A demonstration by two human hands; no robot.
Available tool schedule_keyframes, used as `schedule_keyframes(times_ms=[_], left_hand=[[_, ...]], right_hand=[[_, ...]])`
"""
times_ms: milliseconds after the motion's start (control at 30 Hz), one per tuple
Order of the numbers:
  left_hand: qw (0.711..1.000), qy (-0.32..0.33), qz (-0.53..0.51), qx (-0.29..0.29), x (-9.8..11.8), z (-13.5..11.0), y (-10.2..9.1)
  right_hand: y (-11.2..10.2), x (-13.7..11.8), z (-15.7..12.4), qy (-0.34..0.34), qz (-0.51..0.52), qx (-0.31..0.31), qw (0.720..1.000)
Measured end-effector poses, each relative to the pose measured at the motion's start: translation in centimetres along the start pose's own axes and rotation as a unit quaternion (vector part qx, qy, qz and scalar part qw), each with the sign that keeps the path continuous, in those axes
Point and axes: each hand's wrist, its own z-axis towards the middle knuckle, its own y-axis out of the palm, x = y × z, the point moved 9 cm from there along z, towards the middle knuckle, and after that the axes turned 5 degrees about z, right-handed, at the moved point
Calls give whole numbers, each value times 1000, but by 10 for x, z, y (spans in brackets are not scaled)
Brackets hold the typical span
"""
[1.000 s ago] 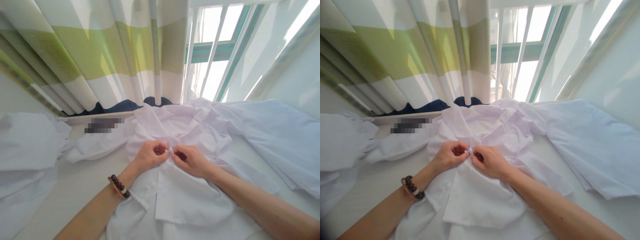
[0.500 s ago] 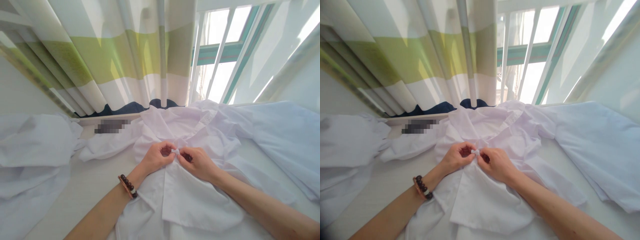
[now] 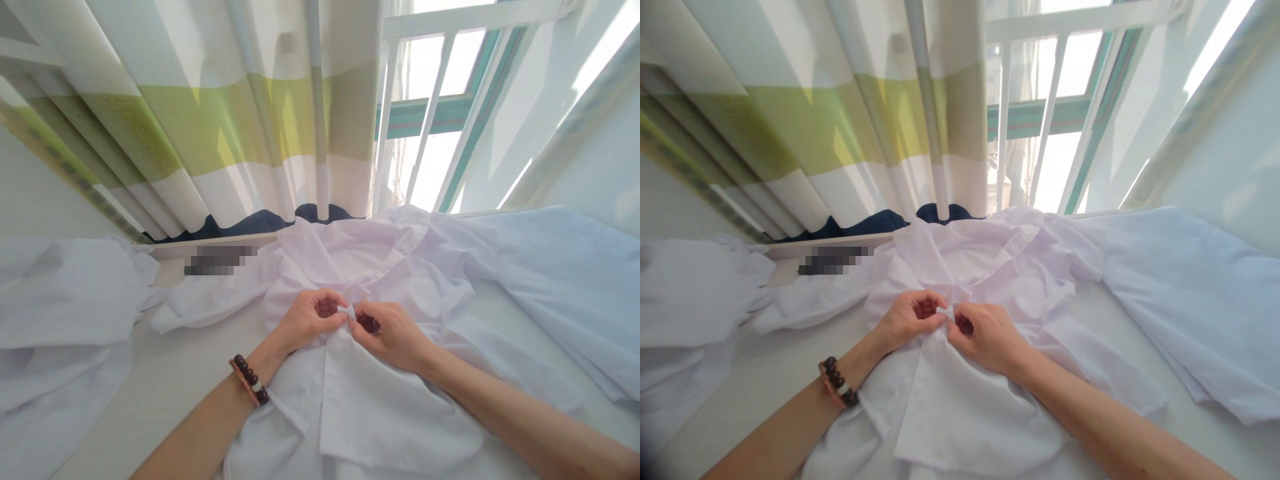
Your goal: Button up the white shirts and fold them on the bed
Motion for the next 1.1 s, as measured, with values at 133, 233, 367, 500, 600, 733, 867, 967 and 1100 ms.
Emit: schedule_keyframes(times_ms=[133,233,367,500,600,733,867,967,1100], left_hand=[[1000,-4,-4,-6,2,0,2],[1000,-5,-2,-7,1,0,2],[1000,-3,5,-9,1,0,2],[1000,0,13,-11,1,0,3],[1000,-3,19,-12,-1,-1,2],[999,-11,25,-18,-6,0,1],[1000,-10,23,-5,-8,1,-2],[1000,-13,26,12,-8,1,-3],[999,-13,35,25,-6,1,-5]], right_hand=[[1,0,-1,-9,8,-9,1000],[2,2,-1,-8,-3,-17,1000],[5,3,-1,-9,-28,-28,999],[7,1,-2,-21,-53,-41,998],[9,0,-3,-32,-67,-52,996],[9,0,-3,-39,-65,-50,996],[6,2,-3,-22,-57,-35,998],[3,2,-3,-17,-52,-25,998],[3,2,-2,-16,-53,-22,998]])
